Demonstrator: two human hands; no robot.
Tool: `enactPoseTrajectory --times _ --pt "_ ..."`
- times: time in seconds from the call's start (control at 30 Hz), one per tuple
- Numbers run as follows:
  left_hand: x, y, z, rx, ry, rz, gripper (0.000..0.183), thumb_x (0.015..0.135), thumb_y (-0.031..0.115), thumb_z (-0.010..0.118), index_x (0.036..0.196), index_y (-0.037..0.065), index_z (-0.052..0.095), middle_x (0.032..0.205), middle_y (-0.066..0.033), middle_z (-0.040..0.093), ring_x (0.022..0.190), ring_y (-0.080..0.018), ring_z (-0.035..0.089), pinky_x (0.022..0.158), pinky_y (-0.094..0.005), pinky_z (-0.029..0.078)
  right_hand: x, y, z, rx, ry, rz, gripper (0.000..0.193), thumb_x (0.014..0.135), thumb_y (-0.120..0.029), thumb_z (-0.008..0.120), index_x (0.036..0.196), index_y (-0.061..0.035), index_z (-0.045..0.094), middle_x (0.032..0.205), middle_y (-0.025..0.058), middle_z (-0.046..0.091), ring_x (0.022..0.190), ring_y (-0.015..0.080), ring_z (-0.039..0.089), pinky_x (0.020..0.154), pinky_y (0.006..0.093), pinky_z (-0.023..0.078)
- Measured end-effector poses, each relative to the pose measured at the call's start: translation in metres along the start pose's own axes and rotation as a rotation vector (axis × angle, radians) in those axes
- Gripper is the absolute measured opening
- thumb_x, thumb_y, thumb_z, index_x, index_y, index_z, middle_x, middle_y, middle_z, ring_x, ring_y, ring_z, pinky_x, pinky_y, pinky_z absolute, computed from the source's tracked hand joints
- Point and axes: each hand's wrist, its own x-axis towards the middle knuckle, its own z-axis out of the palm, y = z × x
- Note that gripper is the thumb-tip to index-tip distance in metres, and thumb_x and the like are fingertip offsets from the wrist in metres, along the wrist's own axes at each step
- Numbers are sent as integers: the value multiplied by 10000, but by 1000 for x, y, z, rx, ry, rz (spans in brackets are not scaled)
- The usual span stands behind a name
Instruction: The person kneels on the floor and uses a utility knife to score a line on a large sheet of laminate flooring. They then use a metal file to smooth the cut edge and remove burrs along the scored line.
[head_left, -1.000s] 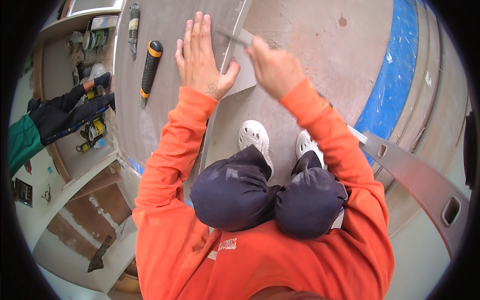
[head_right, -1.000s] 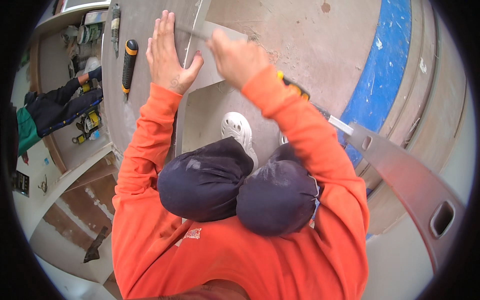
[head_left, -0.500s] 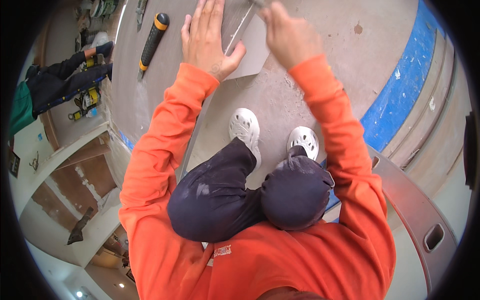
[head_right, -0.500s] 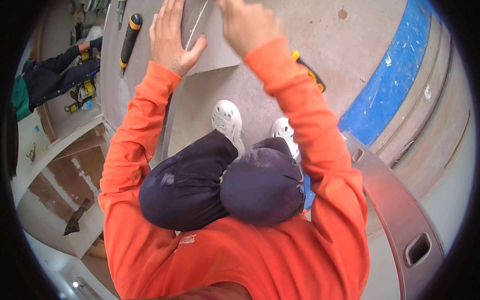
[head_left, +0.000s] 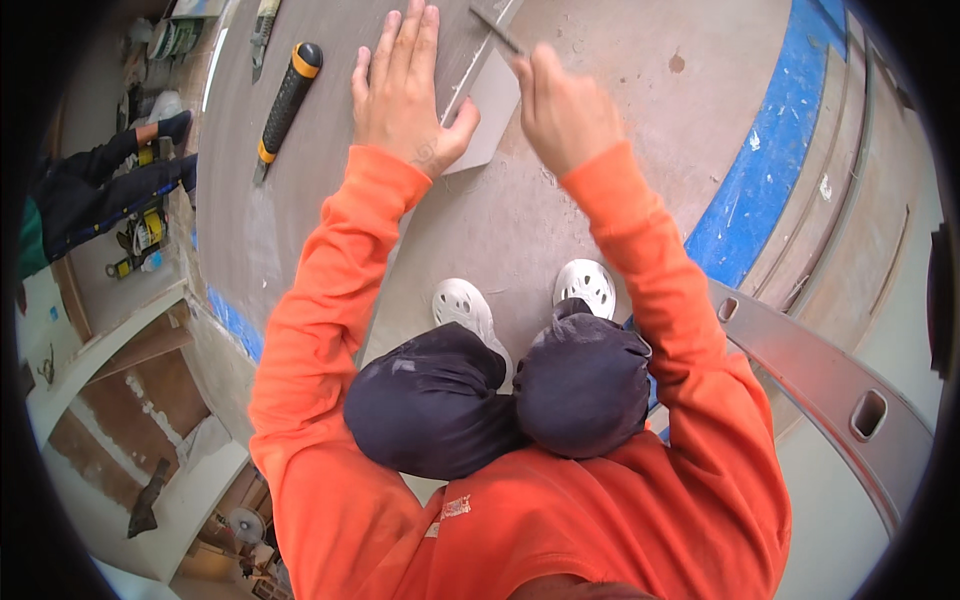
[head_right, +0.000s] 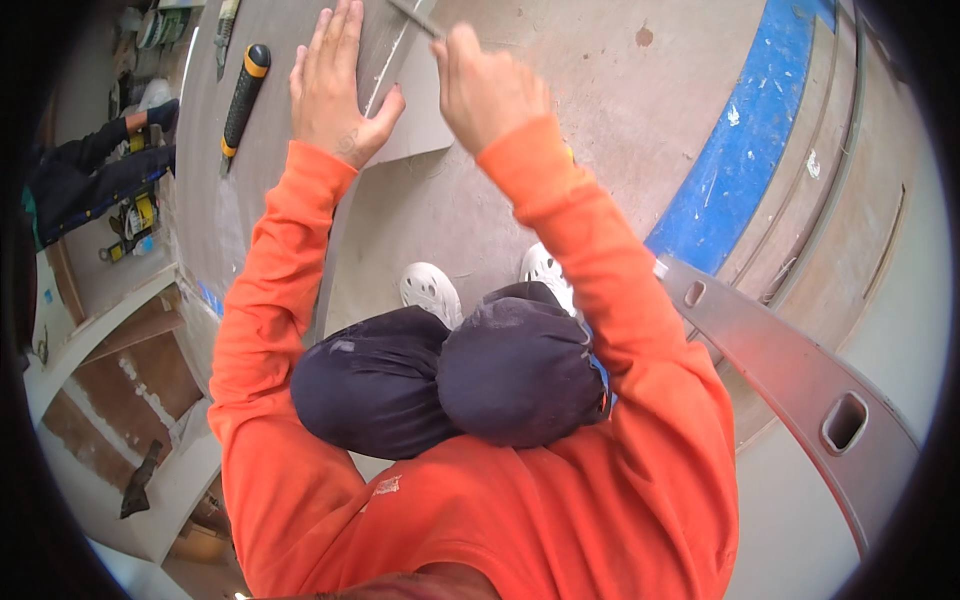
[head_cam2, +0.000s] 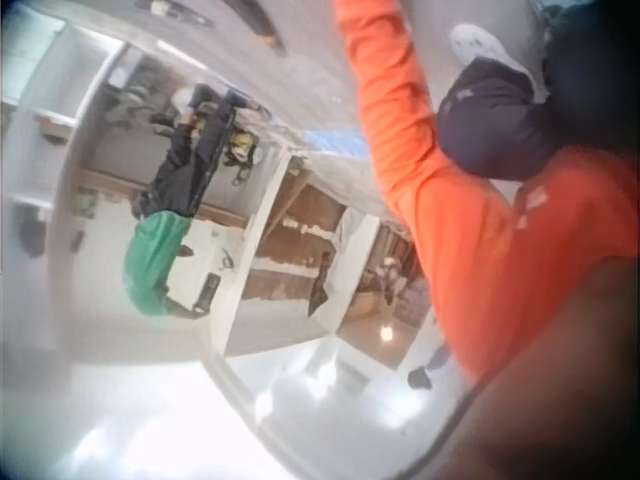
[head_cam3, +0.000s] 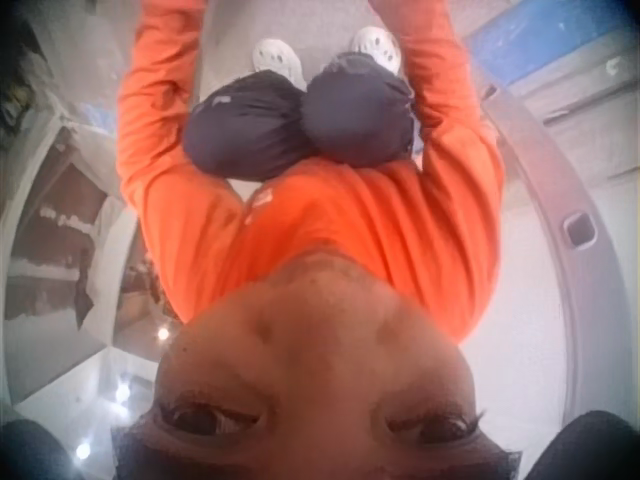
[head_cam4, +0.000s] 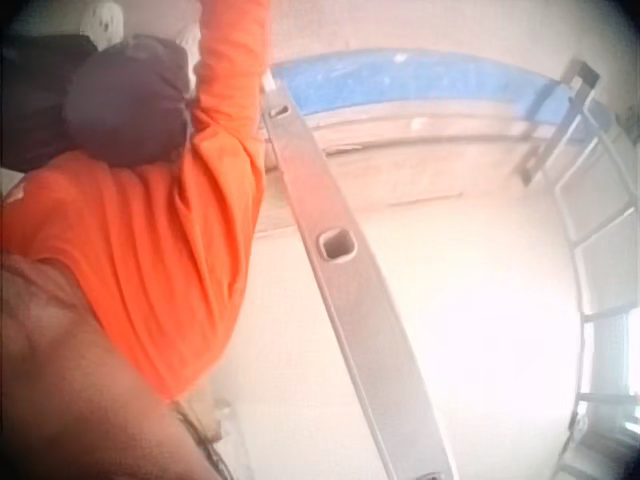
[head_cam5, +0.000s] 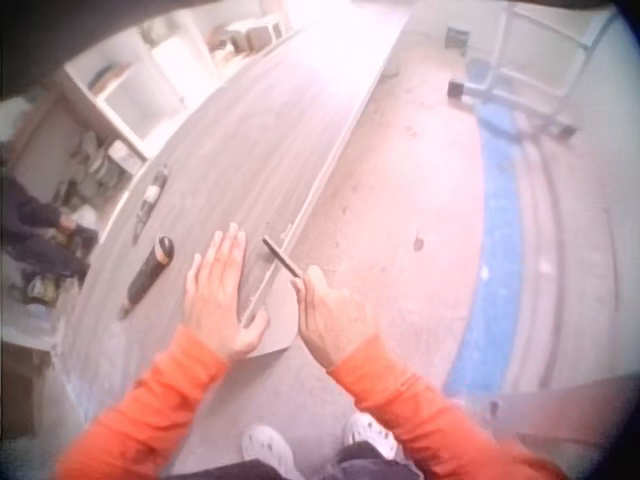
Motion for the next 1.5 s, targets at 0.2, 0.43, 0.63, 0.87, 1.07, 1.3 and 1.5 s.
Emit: enactPoseTrajectory --times 0.2,0.43,0.63,0.87,1.07,1.3,1.5 --pt "-2 1 0 6 9 10 984 672 268 694 1503 -15 249 1548 -211 293 1446 -359 265 1149 -540 211 22 13 -6 -89 69 -67 279 1015 -323 472 888 -75 484 641 255 591 602 479 583 524 564 460" --pt "-5 -5 2 -26 47 12 937 703 276 677 1491 -27 272 1539 -210 310 1445 -349 270 1151 -533 212 1 6 -3 -209 11 -95 267 1019 -319 465 920 -77 520 644 236 592 594 480 569 526 544 470" --pt "-6 -5 7 -90 109 13 929 707 307 687 1476 -38 295 1530 -209 325 1438 -345 278 1153 -528 217 33 28 -2 -417 125 -241 267 1018 -320 469 925 -75 515 650 250 586 598 476 573 516 557 451" --pt "-12 -16 13 -164 166 30 975 691 377 707 1468 -49 301 1530 -208 327 1441 -338 274 1168 -509 204 -2 -18 -13 -328 -29 -20 280 1019 -324 447 943 -64 519 678 274 610 647 484 605 575 568 475" --pt "-22 -32 6 -139 83 117 1016 699 414 716 1485 -50 268 1549 -208 292 1463 -315 239 1183 -490 191 -48 -47 -3 -285 -113 91 296 1022 -322 431 917 -62 527 662 277 610 635 488 604 568 566 489" --pt "-30 -32 7 -248 105 60 1129 689 382 736 1532 -6 92 1551 -212 273 1454 -331 250 1184 -503 173 -36 -49 -7 -373 -80 29 312 1013 -356 459 898 -70 508 628 266 597 618 492 599 547 564 479" --pt "-28 -30 9 -267 108 24 1146 702 378 734 1545 27 42 1543 -221 279 1454 -335 247 1184 -517 159 -58 -56 -7 -423 -132 42 340 1015 -356 450 884 -50 520 666 260 621 628 477 609 562 558 486"
